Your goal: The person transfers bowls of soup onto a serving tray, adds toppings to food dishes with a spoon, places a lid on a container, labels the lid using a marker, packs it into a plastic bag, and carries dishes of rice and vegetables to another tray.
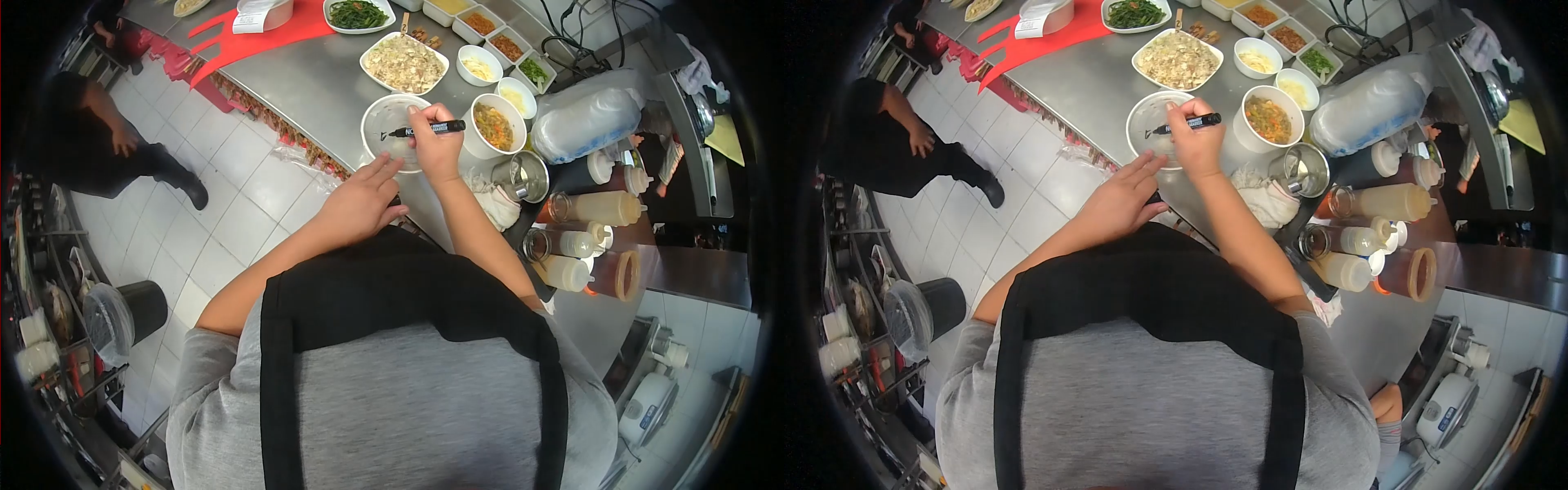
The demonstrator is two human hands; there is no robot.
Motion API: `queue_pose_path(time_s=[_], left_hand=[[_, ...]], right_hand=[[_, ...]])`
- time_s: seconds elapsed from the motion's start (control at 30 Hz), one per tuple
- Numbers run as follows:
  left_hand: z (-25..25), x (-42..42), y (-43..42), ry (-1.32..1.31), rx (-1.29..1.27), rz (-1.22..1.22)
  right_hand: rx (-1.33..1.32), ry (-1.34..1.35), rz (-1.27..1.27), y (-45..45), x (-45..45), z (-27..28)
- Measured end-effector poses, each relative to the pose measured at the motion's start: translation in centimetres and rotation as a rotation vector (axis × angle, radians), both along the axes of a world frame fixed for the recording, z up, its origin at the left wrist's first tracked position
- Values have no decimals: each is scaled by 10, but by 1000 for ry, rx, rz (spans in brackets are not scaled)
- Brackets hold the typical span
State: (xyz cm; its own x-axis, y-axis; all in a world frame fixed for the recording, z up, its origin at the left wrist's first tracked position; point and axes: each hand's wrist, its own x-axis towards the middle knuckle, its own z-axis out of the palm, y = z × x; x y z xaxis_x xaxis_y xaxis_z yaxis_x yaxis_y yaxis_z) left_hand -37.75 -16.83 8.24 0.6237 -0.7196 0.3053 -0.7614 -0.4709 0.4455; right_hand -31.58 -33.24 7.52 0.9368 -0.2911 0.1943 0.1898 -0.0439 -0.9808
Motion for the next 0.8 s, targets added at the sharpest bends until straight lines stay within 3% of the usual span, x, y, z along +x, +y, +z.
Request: queue_pose_path(time_s=[0.8], left_hand=[[-2, 0, 2, -13, -13, 6]], right_hand=[[-178, -102, -39, -4, 4, -13]])
